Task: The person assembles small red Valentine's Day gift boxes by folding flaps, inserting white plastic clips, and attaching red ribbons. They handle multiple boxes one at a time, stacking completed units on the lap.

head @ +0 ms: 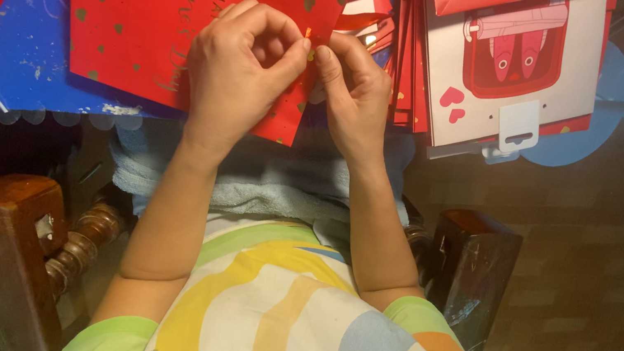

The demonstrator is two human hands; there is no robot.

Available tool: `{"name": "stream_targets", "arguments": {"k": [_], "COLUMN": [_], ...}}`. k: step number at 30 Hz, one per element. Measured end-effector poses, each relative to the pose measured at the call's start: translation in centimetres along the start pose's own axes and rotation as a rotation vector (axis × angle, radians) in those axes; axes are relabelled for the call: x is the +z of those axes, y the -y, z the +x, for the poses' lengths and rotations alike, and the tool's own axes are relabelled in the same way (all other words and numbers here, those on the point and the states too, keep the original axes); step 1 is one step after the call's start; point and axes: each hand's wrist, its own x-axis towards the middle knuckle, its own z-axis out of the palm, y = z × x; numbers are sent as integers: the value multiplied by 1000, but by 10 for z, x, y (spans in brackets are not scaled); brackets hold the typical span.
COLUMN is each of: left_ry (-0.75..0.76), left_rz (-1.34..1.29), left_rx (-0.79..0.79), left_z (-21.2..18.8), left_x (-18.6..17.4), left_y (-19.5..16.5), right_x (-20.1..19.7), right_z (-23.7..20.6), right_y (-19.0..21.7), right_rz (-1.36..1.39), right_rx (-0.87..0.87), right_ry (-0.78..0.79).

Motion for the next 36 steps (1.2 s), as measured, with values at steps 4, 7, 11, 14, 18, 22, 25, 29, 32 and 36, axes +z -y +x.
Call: {"name": "stream_targets", "arguments": {"k": [4,7,11,14,18,22,25,29,32,36], "left_ry": [60,138,169,145,58,32,46,123,165,120], "left_rz": [-106,-231,-249,-198,-39,-68,-109,-256,-335,-265], "left_rx": [-2,-130,-51,-138,-30,3,-38,-99,-40,-66], "left_z": [-1,-2,-2,-1,0,-2,-3,-5,-5,-5], "left_x": [-6,-12,-20,-19,-10,-8,-9,-14,-19,-16], "left_y": [6,8,6,3,1,6,11,16,17,12], "right_x": [1,2,3,5,6,6,7,5,4,5], "right_z": [-2,-2,-4,-5,-6,-7,-7,-8,-7,-6], "right_y": [2,3,4,4,5,4,2,-1,-1,3], "right_rz": [7,21,-8,0,-31,-75,-28,-82,-76,-99], "right_rx": [18,15,20,27,0,-26,-2,-42,-55,-70], "right_ry": [0,3,-5,-8,-2,1,3,-8,-3,1]}}
